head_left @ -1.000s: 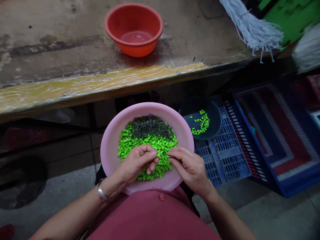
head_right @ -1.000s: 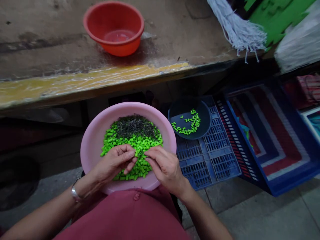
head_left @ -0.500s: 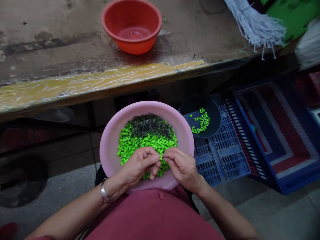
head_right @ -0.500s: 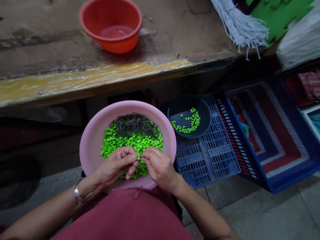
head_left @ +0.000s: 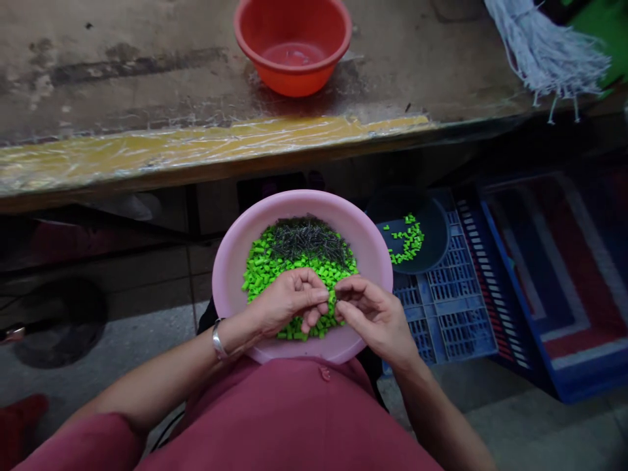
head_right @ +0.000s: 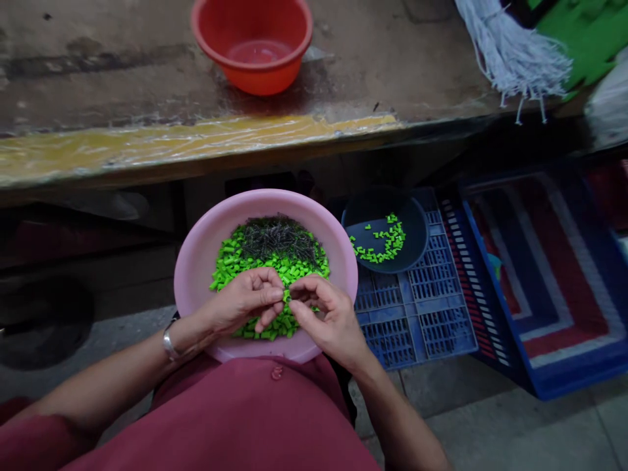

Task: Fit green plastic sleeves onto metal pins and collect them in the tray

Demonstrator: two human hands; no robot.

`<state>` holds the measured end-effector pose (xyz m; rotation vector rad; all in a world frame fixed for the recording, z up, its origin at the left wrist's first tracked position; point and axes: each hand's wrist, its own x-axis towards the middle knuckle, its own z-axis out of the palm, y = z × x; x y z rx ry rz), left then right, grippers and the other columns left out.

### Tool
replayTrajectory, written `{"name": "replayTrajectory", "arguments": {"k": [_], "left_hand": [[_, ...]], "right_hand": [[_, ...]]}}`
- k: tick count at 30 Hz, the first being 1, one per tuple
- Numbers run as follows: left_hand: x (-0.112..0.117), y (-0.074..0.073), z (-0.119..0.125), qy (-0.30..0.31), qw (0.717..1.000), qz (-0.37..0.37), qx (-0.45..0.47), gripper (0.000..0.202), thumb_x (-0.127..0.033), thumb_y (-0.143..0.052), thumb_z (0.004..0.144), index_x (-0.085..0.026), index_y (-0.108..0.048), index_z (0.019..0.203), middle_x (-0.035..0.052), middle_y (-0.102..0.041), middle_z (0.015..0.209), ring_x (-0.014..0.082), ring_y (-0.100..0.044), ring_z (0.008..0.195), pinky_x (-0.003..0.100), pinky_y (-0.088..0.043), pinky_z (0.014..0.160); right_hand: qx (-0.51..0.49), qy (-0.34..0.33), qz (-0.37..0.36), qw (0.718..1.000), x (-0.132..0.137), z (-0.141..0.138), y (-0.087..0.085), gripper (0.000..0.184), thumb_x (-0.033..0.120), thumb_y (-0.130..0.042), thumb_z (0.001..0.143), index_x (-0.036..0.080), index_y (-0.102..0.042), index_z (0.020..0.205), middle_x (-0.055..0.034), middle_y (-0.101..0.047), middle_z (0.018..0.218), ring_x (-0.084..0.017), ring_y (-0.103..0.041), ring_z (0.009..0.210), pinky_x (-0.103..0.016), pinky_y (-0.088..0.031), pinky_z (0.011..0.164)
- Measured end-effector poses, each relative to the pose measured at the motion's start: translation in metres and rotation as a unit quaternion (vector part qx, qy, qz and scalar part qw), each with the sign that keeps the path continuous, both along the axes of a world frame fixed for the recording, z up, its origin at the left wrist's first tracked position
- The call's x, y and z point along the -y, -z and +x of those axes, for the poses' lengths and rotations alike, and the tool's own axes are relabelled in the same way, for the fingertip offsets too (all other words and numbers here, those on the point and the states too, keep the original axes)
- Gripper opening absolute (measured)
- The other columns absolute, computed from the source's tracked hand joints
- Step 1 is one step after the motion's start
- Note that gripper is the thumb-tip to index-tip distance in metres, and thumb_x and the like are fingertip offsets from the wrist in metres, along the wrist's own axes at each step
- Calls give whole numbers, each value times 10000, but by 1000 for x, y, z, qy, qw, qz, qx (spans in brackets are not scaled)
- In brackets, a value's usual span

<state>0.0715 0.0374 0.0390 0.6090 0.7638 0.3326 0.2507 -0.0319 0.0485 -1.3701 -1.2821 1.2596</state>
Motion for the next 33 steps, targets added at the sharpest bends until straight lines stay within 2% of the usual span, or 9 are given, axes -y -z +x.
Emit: {"name": "replayTrajectory", "arguments": {"k": [7, 10, 13, 16, 20, 23, 26, 29, 33], "left_hand": [[0, 0, -1, 32, 997, 64, -3, 312, -437, -686, 808, -165, -534, 820, 7, -671, 689, 79, -564, 457, 186, -446, 409], [-8, 6, -13, 58, 976, 189, -92, 216, -379, -599, 874, -165, -569, 855, 22, -669, 756, 93, -566, 523, 214, -443, 473], [-14, 13, -27, 99, 877, 411, -228, 120, -275, -575, 893, -169, -628, 876, 38, -672, 824, 146, -608, 715, 268, -463, 653], [-13, 18, -33, 202, 774, 526, -287, 155, -220, -521, 919, -162, -664, 903, 73, -666, 903, 203, -608, 824, 320, -442, 738], [-4, 26, -26, 279, 699, 577, -319, 188, -165, -466, 927, -145, -648, 885, 84, -613, 891, 187, -544, 706, 309, -390, 630], [2, 35, -20, 277, 668, 618, -308, 202, -144, -431, 940, -145, -614, 855, 71, -565, 850, 169, -481, 654, 305, -367, 601], [3, 42, -18, 276, 649, 648, -287, 238, -155, -404, 964, -144, -588, 814, 63, -541, 827, 171, -472, 672, 303, -383, 622], [3, 45, -19, 292, 625, 661, -295, 259, -156, -378, 978, -140, -591, 831, 69, -559, 855, 177, -501, 716, 297, -405, 648], [3, 43, -25, 276, 632, 647, -325, 213, -142, -406, 951, -151, -593, 850, 70, -594, 877, 180, -536, 701, 299, -409, 630]], "right_hand": [[166, 34, 144, 975, 1, -13, -6, 184, 106, -537, 890, 208, -658, 985, -52, -670, 904, -181, -658, 837, -324, -562, 761], [254, 118, 167, 945, 4, 8, -7, 180, 114, -552, 887, 212, -669, 982, -46, -681, 892, -186, -670, 810, -338, -564, 765], [385, 255, 163, 872, 3, 52, -8, 180, 174, -549, 917, 196, -680, 1038, -48, -675, 847, -208, -673, 795, -392, -561, 789], [498, 281, 159, 805, -2, 86, -11, 245, 247, -560, 933, 171, -666, 1140, -130, -671, 1083, -301, -628, 1071, -508, -501, 939], [486, 180, 184, 835, -6, 69, -10, 240, 248, -565, 938, 197, -642, 1160, -123, -634, 1201, -286, -592, 1143, -480, -475, 986], [418, -39, 153, 894, -8, 23, 4, 157, 193, -525, 955, 199, -655, 1043, -74, -684, 974, -209, -655, 902, -342, -526, 816], [467, -196, 54, 860, -14, -19, 23, 93, 168, -568, 920, 167, -660, 908, -83, -672, 865, -213, -649, 799, -305, -499, 704], [508, -217, -24, 834, -21, -40, 37, 108, 119, -554, 895, 133, -657, 865, -129, -672, 882, -244, -646, 822, -315, -474, 702], [485, -197, -34, 851, -28, -42, 43, 176, 63, -516, 871, 131, -657, 792, -136, -674, 853, -245, -645, 809, -316, -459, 714]]}}
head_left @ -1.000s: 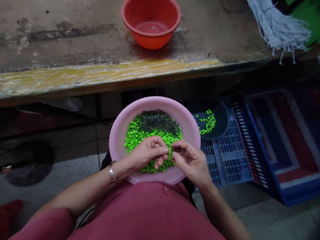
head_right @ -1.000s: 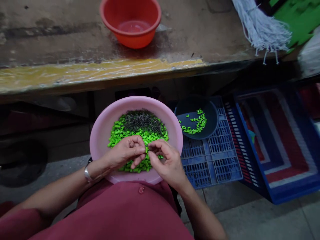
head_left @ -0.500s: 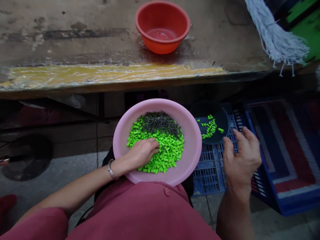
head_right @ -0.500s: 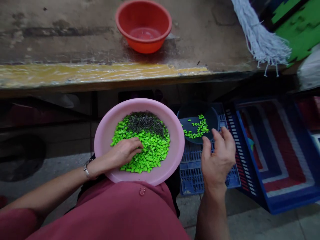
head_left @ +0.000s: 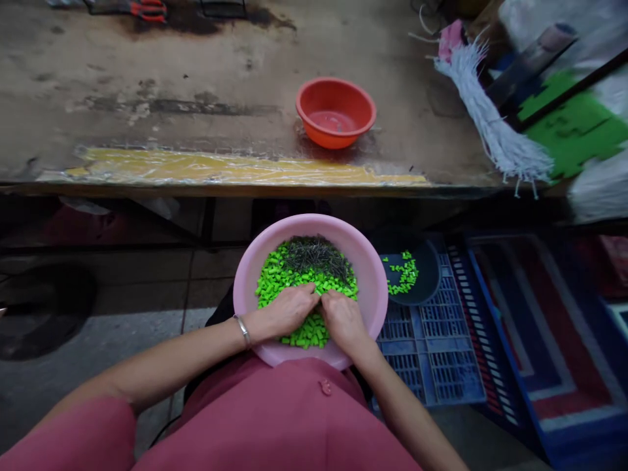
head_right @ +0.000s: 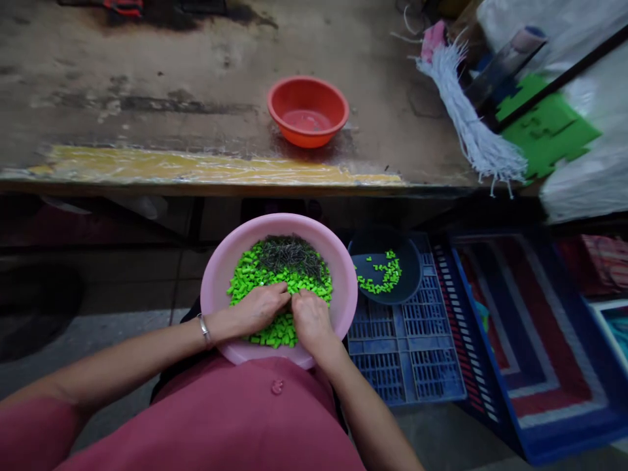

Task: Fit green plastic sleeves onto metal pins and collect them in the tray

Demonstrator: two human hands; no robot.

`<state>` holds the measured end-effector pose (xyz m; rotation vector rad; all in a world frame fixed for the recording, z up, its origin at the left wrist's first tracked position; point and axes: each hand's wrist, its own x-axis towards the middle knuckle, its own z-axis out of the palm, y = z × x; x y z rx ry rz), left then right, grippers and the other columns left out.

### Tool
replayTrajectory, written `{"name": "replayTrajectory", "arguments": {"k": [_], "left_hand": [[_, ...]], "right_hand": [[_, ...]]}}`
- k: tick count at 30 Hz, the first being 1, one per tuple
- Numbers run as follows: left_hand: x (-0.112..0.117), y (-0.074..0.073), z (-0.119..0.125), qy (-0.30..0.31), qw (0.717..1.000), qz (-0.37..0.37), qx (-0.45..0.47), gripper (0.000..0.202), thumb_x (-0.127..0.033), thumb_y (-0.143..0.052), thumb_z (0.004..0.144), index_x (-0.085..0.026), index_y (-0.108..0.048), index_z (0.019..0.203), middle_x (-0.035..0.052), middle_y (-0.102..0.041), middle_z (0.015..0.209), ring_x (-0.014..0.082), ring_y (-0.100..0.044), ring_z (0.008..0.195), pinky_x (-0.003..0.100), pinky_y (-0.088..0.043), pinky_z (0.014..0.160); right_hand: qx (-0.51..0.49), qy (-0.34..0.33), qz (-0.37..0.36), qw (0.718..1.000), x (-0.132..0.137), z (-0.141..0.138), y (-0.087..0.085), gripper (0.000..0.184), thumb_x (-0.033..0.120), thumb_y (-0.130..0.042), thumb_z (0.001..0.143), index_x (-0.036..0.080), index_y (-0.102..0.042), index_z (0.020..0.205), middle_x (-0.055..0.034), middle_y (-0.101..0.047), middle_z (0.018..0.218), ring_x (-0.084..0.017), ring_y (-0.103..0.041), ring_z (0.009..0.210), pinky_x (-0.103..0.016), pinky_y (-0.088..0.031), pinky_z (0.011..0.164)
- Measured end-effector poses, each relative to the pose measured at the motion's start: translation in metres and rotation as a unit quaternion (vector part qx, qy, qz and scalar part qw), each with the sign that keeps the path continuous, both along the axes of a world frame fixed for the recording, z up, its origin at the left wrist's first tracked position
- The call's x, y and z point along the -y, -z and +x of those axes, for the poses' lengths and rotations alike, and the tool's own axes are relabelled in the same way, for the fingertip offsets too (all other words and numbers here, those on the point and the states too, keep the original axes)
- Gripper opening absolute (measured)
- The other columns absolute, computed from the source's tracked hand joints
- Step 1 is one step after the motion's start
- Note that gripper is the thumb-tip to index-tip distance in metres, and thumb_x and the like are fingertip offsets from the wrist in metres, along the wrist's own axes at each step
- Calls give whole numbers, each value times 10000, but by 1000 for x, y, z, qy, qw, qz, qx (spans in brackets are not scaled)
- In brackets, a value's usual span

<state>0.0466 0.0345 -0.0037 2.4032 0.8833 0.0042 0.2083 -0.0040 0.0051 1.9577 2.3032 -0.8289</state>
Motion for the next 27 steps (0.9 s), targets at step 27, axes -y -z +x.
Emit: {"name": "replayTrajectory", "arguments": {"k": [27], "left_hand": [[16, -23, -49, -325, 570, -574, 489, 363, -292, -880, 619, -119, -720, 896, 20, -665, 775, 102, -627, 618, 225, -512, 623]], "right_hand": [[-502, 157, 14, 850, 0, -34, -57, 67, 225, -664, 814, 206, -706, 863, -3, -633, 791, -120, -581, 632, -244, -479, 577]]}}
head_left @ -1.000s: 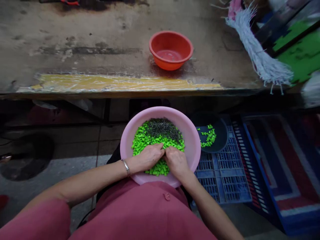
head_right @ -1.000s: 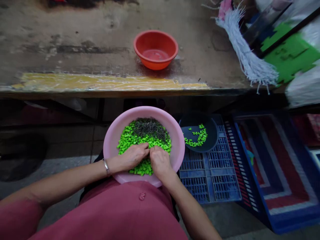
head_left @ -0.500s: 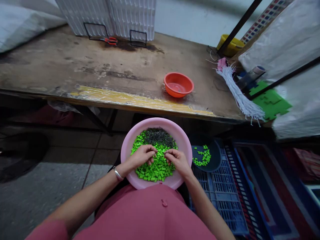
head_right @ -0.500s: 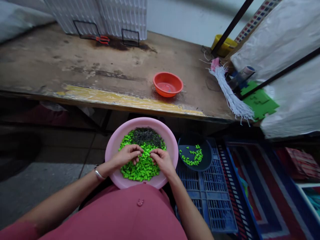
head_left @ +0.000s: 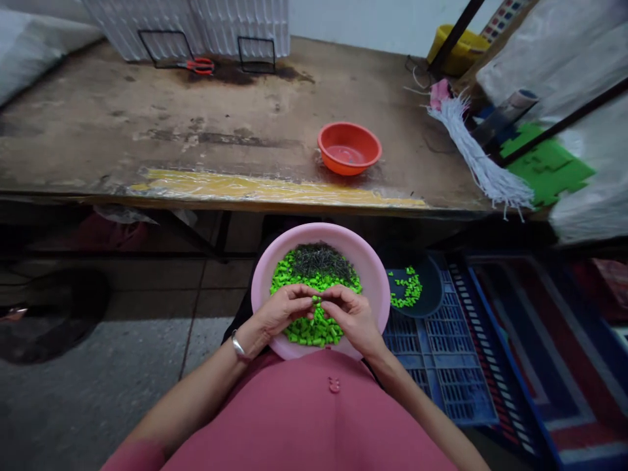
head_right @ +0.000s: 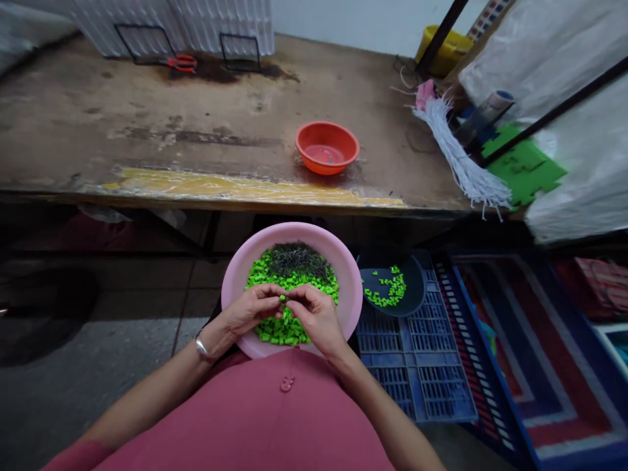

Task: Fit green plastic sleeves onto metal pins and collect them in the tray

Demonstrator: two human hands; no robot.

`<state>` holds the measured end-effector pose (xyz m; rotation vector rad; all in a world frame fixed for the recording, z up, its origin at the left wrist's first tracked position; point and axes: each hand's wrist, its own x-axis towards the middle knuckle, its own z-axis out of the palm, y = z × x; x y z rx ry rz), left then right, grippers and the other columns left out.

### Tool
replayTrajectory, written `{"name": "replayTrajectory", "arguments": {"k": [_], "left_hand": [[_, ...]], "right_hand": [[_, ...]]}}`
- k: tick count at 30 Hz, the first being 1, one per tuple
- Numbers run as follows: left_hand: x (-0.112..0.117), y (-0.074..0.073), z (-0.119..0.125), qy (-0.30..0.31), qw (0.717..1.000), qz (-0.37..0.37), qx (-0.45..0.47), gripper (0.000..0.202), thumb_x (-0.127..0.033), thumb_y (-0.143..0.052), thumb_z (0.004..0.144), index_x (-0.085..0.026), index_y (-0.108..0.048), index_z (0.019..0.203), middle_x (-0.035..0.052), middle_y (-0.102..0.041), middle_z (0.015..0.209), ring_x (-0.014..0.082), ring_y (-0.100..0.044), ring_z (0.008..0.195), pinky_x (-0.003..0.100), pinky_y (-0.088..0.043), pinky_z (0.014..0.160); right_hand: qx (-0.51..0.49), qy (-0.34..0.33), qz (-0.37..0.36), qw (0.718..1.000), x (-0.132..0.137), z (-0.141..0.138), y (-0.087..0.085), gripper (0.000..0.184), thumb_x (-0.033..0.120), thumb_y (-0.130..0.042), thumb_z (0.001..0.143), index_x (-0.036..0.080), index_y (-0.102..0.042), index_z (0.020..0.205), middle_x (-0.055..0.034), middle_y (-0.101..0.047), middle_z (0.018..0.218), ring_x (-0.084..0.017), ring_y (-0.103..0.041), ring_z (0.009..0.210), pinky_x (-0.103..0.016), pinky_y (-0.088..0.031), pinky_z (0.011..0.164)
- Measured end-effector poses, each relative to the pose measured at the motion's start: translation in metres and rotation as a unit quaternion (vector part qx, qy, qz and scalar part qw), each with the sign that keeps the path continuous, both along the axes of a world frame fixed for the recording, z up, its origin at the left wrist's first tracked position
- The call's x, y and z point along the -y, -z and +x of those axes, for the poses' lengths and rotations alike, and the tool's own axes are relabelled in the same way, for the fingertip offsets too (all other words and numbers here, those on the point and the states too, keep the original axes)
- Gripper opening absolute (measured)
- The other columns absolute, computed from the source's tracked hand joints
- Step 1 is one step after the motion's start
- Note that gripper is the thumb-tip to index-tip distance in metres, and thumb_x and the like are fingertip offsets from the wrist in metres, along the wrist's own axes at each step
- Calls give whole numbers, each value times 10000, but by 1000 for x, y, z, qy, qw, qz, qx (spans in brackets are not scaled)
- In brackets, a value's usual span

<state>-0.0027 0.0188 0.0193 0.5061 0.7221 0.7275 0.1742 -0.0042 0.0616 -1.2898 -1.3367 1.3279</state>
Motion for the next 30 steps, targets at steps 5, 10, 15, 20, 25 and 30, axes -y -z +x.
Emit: {"name": "replayTrajectory", "arguments": {"k": [5, 10, 15, 20, 25, 30], "left_hand": [[-11, 4, 8, 10, 999, -24, 46, 327, -265, -812, 728, -151, -716, 1018, 30, -650, 834, 106, -604, 693, 238, -514, 675], [-20, 7, 19, 13, 996, -60, 62, 258, -223, -798, 746, -121, -712, 967, 36, -633, 812, 106, -594, 741, 212, -510, 691], [-21, -1, 33, 8, 991, -126, 38, 230, -214, -832, 704, -120, -671, 839, 13, -629, 791, 85, -616, 715, 186, -546, 705], [-18, -8, 46, 7, 990, -141, 20, 316, -256, -865, 661, -138, -597, 780, -25, -581, 721, 81, -621, 671, 170, -555, 651], [-17, -12, 51, 20, 991, -133, -10, 378, -321, -870, 651, -145, -554, 764, -30, -576, 688, 81, -621, 636, 169, -560, 619], [-17, -14, 53, 28, 993, -115, -11, 396, -348, -875, 643, -149, -546, 735, -37, -583, 645, 79, -622, 594, 169, -565, 602]], "right_hand": [[136, 36, 98, 985, 5, 10, -2, 95, 219, -598, 914, 208, -676, 861, -10, -640, 787, -141, -594, 718, -278, -479, 698], [167, 67, 154, 972, 6, 18, 0, 85, 177, -575, 934, 201, -643, 889, -21, -656, 844, -154, -620, 799, -287, -487, 744], [198, 64, 207, 956, 8, 26, 2, 99, 171, -535, 962, 195, -630, 948, -45, -663, 894, -169, -638, 855, -299, -501, 771], [264, 51, 241, 932, 9, 35, 5, 121, 179, -493, 979, 192, -613, 966, -59, -670, 876, -178, -644, 821, -313, -516, 753], [297, 40, 260, 918, 9, 37, 5, 149, 172, -462, 984, 183, -610, 975, -63, -676, 862, -179, -650, 803, -313, -528, 741], [318, 29, 287, 903, 10, 38, 4, 149, 138, -451, 979, 169, -596, 990, -74, -674, 859, -183, -648, 812, -314, -536, 741]]}}
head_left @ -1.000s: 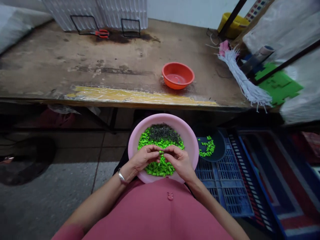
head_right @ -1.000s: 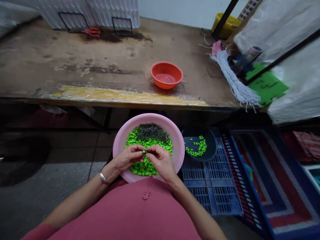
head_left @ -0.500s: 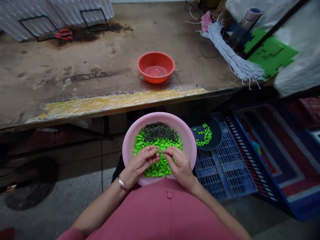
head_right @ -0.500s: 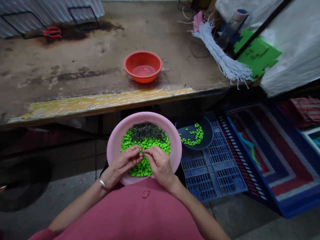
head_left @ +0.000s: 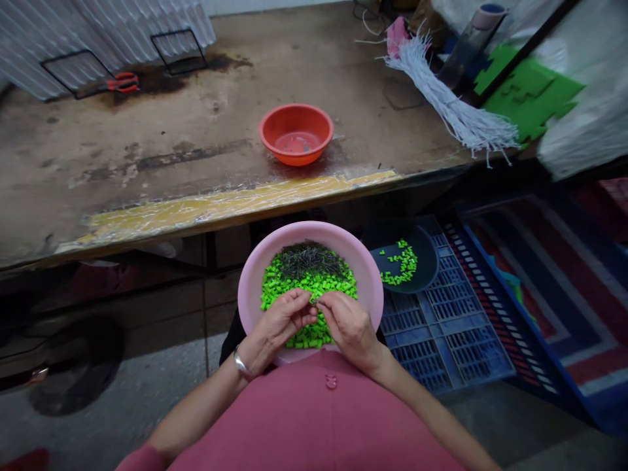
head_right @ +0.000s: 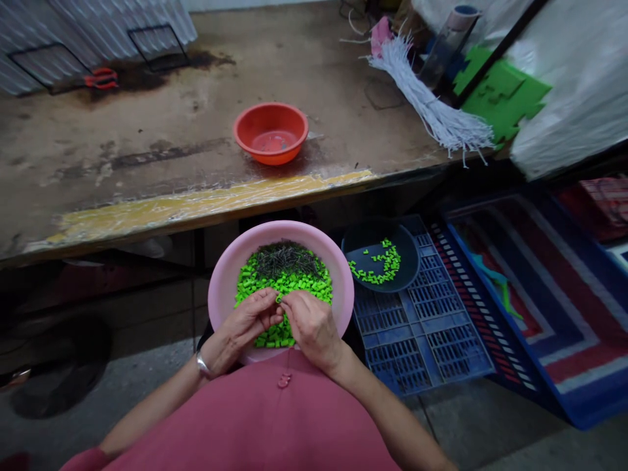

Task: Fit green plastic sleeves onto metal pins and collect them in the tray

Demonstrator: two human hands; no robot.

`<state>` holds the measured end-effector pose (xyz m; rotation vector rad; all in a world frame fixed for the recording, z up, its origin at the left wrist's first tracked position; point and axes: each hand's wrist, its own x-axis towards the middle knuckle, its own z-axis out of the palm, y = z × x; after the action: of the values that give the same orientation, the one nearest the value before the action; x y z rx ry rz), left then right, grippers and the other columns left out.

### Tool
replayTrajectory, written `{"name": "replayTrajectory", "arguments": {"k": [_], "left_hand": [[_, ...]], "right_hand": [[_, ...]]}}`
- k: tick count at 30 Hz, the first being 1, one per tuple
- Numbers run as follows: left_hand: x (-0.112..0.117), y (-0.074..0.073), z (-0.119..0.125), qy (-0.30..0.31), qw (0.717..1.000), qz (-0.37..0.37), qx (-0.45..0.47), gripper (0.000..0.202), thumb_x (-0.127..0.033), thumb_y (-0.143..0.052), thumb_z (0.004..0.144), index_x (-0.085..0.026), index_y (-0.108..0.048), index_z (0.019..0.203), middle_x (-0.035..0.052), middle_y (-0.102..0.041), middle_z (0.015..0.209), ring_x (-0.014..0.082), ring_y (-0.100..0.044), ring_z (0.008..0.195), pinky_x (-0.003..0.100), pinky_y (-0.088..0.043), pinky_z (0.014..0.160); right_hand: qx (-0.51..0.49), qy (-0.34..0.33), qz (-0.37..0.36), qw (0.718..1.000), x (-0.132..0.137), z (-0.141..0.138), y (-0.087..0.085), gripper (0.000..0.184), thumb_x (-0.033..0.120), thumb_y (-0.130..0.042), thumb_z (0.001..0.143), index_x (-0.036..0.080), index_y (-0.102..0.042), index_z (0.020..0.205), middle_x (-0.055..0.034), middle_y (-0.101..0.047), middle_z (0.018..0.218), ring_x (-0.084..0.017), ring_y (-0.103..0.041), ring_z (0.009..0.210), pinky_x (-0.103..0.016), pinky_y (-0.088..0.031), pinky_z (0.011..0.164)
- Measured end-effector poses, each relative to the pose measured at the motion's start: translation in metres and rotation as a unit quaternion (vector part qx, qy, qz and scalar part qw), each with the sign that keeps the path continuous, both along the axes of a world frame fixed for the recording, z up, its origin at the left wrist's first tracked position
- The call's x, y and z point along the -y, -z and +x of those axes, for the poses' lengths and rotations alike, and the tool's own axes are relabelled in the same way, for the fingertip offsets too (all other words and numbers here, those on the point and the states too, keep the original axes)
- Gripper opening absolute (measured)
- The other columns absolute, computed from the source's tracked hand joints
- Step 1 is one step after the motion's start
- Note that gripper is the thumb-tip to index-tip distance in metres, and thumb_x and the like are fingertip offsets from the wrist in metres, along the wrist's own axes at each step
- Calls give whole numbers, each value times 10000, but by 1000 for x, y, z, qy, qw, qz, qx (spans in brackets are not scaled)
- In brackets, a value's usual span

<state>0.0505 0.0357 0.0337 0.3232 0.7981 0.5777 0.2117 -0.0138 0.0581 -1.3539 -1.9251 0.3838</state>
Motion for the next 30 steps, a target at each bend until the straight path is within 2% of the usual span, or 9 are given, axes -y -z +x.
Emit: {"name": "replayTrajectory", "arguments": {"k": [11, 21, 26, 30], "left_hand": [[2, -2, 6, 4, 1000, -13, 18, 401, -361, -883, 626, -139, -569, 737, -20, -589, 653, 89, -612, 602, 180, -556, 587], [7, -2, 14, 11, 999, 16, 36, 395, -387, -870, 635, -145, -559, 666, -7, -601, 625, 91, -579, 572, 214, -520, 612], [4, 0, 20, -6, 999, 19, 51, 406, -403, -874, 622, -133, -578, 687, -4, -610, 642, 78, -564, 568, 198, -501, 609], [-2, 5, 20, -25, 998, 27, 57, 388, -400, -852, 652, -140, -575, 725, -24, -573, 622, 72, -522, 527, 195, -460, 539]], "right_hand": [[19, 1, -6, 1000, 4, 1, -3, 183, 133, -426, 978, 170, -605, 987, -86, -683, 879, -197, -654, 824, -337, -550, 748], [40, 17, 1, 999, 4, 0, -2, 194, 134, -421, 978, 186, -595, 910, -72, -651, 813, -189, -624, 763, -319, -516, 698], [-17, 23, -15, 999, -3, 1, 2, 164, 136, -473, 971, 175, -619, 907, -71, -646, 810, -185, -615, 773, -315, -513, 709], [-71, 3, -59, 996, -7, 0, 3, 175, 154, -504, 969, 199, -666, 1015, -65, -670, 880, -181, -631, 831, -320, -527, 750]]}}
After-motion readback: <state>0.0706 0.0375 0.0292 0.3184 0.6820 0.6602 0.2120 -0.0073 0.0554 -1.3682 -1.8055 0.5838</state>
